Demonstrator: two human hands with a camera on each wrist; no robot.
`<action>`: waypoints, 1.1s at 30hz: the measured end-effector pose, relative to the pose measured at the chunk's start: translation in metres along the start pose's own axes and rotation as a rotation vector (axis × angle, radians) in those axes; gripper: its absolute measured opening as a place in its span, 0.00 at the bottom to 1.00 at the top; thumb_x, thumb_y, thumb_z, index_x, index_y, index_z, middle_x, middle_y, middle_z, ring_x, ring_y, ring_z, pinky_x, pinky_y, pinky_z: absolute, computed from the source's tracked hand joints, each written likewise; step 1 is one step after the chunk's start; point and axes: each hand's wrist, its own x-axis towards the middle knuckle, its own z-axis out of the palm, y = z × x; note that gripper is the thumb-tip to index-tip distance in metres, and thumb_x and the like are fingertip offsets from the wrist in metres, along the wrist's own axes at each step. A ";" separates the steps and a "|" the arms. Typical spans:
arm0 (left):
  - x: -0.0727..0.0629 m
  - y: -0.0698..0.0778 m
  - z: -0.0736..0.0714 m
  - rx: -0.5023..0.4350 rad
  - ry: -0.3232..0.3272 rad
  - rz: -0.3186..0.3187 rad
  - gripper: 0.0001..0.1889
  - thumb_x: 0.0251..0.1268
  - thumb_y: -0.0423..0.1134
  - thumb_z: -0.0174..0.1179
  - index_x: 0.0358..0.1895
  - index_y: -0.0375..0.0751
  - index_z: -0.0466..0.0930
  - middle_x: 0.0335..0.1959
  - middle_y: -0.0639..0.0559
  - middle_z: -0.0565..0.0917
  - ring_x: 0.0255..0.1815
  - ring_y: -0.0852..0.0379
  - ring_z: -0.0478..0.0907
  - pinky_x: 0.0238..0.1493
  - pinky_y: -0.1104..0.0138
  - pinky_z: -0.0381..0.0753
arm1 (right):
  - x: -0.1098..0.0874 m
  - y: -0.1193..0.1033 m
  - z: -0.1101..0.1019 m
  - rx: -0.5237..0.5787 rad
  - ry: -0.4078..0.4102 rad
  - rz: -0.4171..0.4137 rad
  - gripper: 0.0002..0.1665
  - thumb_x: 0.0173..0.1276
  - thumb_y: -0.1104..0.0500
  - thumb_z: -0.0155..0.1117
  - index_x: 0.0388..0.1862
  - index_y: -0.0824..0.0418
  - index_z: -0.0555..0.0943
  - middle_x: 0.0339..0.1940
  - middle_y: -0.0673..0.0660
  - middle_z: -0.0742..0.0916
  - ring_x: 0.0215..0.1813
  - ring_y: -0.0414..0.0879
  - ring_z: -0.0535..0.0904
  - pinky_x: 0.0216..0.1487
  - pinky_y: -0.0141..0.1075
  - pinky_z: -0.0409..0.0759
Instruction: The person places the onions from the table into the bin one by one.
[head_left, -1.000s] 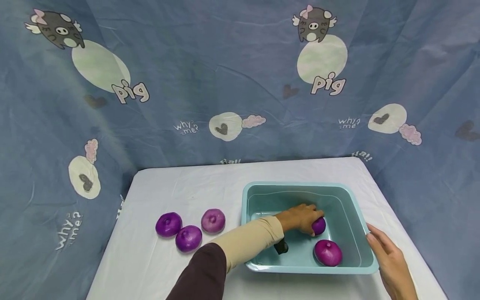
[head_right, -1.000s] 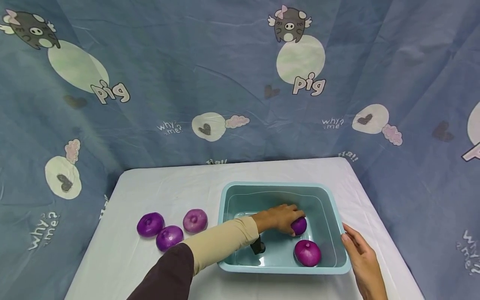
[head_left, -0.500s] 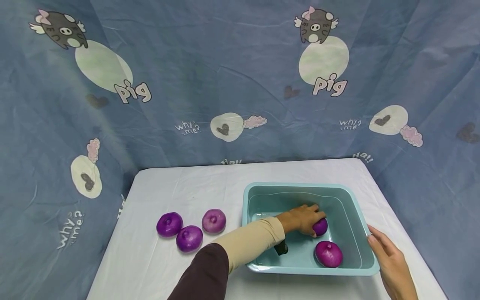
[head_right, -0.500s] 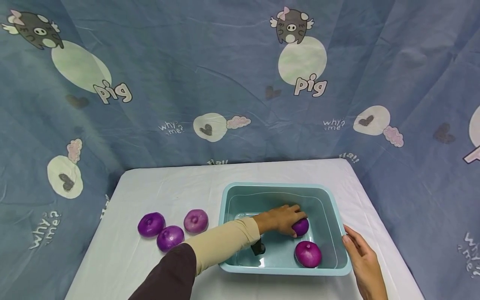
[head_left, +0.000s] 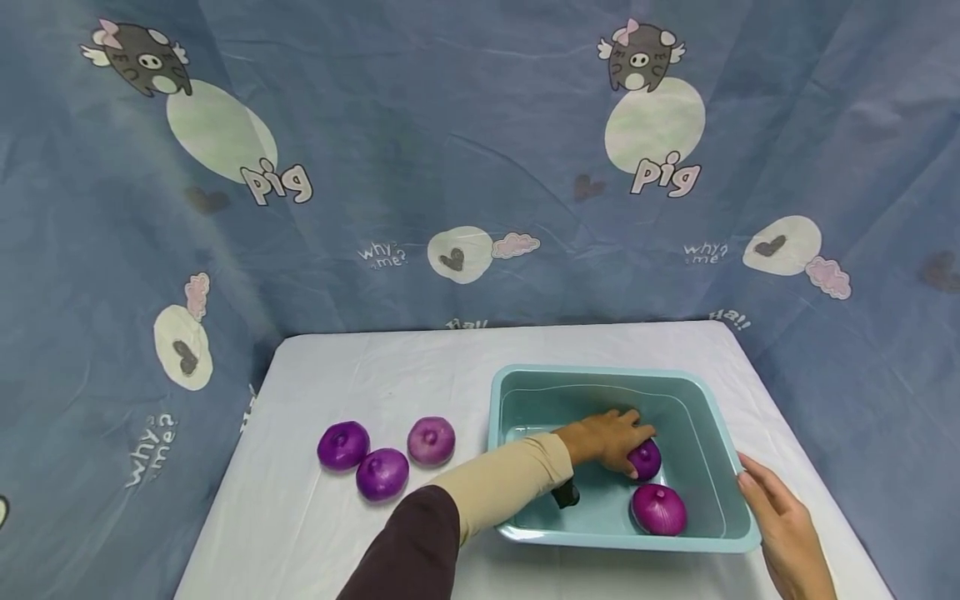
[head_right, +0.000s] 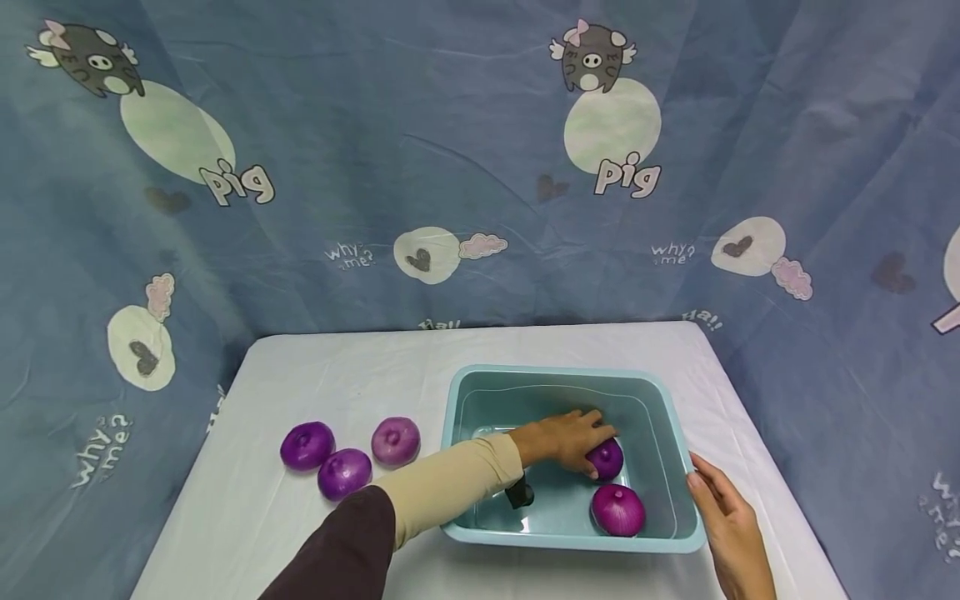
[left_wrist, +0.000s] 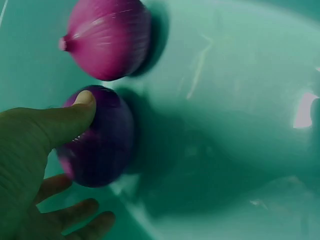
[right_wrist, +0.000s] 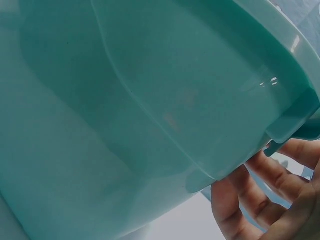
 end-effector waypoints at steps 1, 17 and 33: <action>-0.001 0.000 -0.001 -0.006 0.001 0.007 0.39 0.62 0.61 0.65 0.76 0.68 0.58 0.70 0.60 0.65 0.63 0.62 0.70 0.58 0.72 0.75 | 0.000 0.001 0.000 0.007 -0.003 0.003 0.29 0.78 0.55 0.56 0.74 0.61 0.68 0.50 0.29 0.83 0.51 0.23 0.78 0.45 0.19 0.78; -0.053 -0.016 -0.051 -0.127 0.145 0.123 0.34 0.71 0.61 0.56 0.77 0.64 0.59 0.72 0.59 0.67 0.73 0.57 0.64 0.72 0.64 0.67 | -0.001 0.004 -0.002 0.035 0.017 0.016 0.26 0.77 0.55 0.58 0.72 0.55 0.73 0.46 0.29 0.84 0.48 0.23 0.79 0.41 0.21 0.79; -0.162 -0.070 -0.053 -0.244 0.483 0.030 0.28 0.74 0.58 0.53 0.73 0.55 0.67 0.69 0.53 0.73 0.72 0.52 0.67 0.70 0.51 0.69 | -0.002 0.005 0.000 0.037 0.020 0.048 0.26 0.77 0.54 0.58 0.71 0.53 0.71 0.45 0.27 0.83 0.47 0.21 0.78 0.40 0.19 0.78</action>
